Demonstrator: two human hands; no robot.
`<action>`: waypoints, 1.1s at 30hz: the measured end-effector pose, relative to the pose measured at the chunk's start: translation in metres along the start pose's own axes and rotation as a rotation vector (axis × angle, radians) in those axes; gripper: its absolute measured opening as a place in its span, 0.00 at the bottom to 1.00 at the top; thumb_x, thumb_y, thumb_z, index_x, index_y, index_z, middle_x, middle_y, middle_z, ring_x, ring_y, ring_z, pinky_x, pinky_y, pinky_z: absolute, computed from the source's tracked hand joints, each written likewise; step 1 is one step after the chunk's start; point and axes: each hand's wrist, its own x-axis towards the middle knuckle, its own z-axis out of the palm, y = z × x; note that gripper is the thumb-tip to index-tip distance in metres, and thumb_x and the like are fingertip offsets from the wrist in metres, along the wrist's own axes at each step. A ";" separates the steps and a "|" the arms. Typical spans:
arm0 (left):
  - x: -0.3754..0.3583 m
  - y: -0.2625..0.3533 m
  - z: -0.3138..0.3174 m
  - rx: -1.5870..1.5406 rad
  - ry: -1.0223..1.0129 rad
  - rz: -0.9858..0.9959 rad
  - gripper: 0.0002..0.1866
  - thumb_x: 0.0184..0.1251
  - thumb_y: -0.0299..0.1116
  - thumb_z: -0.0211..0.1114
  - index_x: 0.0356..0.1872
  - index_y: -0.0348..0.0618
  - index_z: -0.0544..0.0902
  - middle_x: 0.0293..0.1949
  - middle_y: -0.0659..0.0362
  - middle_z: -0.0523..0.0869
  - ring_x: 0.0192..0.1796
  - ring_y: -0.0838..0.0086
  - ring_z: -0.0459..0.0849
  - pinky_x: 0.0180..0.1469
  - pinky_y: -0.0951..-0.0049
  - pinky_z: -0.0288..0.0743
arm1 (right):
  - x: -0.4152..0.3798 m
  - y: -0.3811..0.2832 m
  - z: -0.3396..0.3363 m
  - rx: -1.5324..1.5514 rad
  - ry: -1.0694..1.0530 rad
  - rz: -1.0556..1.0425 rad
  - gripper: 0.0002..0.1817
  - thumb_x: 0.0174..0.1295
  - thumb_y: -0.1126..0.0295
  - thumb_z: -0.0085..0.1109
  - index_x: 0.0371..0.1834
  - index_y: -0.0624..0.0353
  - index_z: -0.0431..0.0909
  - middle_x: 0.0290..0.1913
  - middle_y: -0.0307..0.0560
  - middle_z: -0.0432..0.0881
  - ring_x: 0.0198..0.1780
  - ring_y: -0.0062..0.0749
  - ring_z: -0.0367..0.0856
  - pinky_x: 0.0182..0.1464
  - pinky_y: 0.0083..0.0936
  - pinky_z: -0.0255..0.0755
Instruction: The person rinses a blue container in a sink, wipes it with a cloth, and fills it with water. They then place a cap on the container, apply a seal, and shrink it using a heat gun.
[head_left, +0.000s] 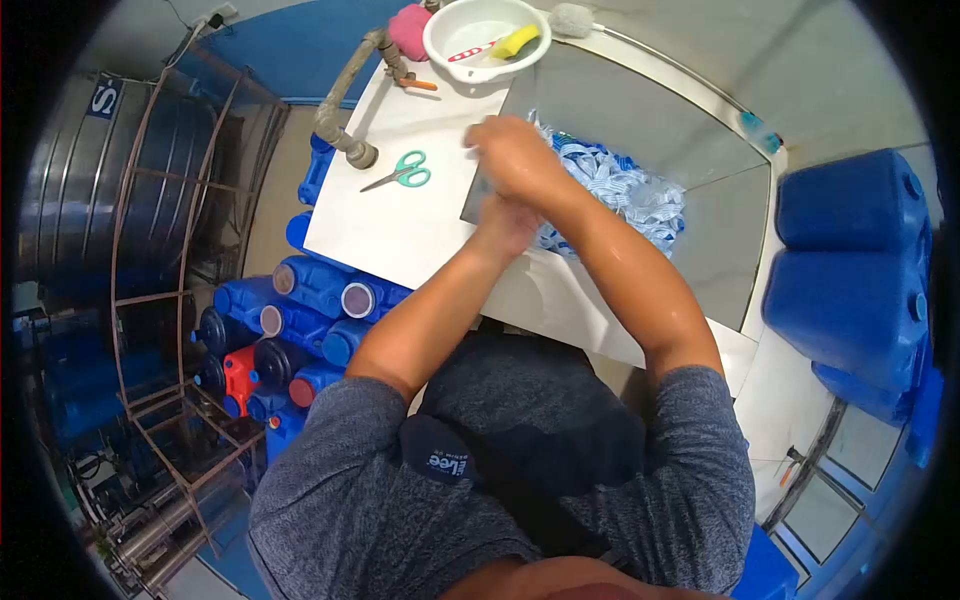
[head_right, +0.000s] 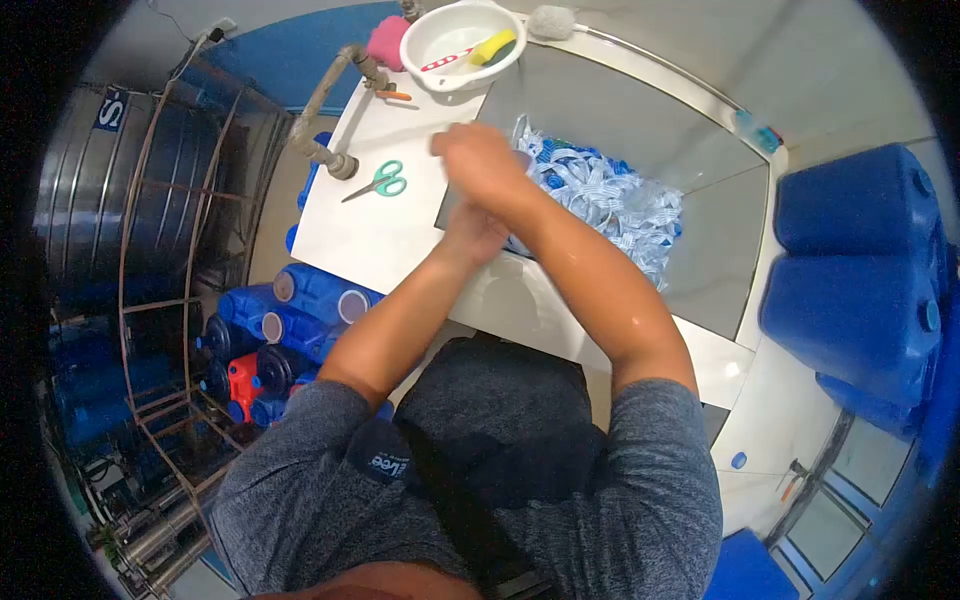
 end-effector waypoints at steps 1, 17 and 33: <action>-0.001 -0.013 -0.014 0.040 0.033 0.022 0.25 0.84 0.51 0.44 0.69 0.46 0.68 0.64 0.57 0.77 0.65 0.66 0.77 0.66 0.59 0.71 | 0.021 -0.014 0.012 -0.067 -0.110 -0.063 0.09 0.63 0.72 0.55 0.42 0.56 0.84 0.46 0.50 0.85 0.51 0.49 0.82 0.51 0.42 0.77; 0.014 -0.015 0.000 0.441 -0.191 -0.130 0.29 0.72 0.41 0.68 0.66 0.38 0.69 0.53 0.55 0.84 0.53 0.74 0.82 0.60 0.69 0.76 | 0.055 -0.042 0.007 0.083 -0.108 -0.022 0.19 0.69 0.73 0.45 0.61 0.60 0.75 0.57 0.58 0.82 0.55 0.53 0.84 0.55 0.48 0.78; -0.009 0.034 0.172 0.838 -0.153 -0.048 0.30 0.56 0.25 0.73 0.61 0.37 0.72 0.51 0.53 0.84 0.52 0.70 0.85 0.54 0.69 0.81 | -0.198 -0.004 -0.177 -0.146 0.310 0.312 0.28 0.55 0.64 0.66 0.62 0.52 0.77 0.44 0.50 0.79 0.50 0.50 0.78 0.53 0.42 0.75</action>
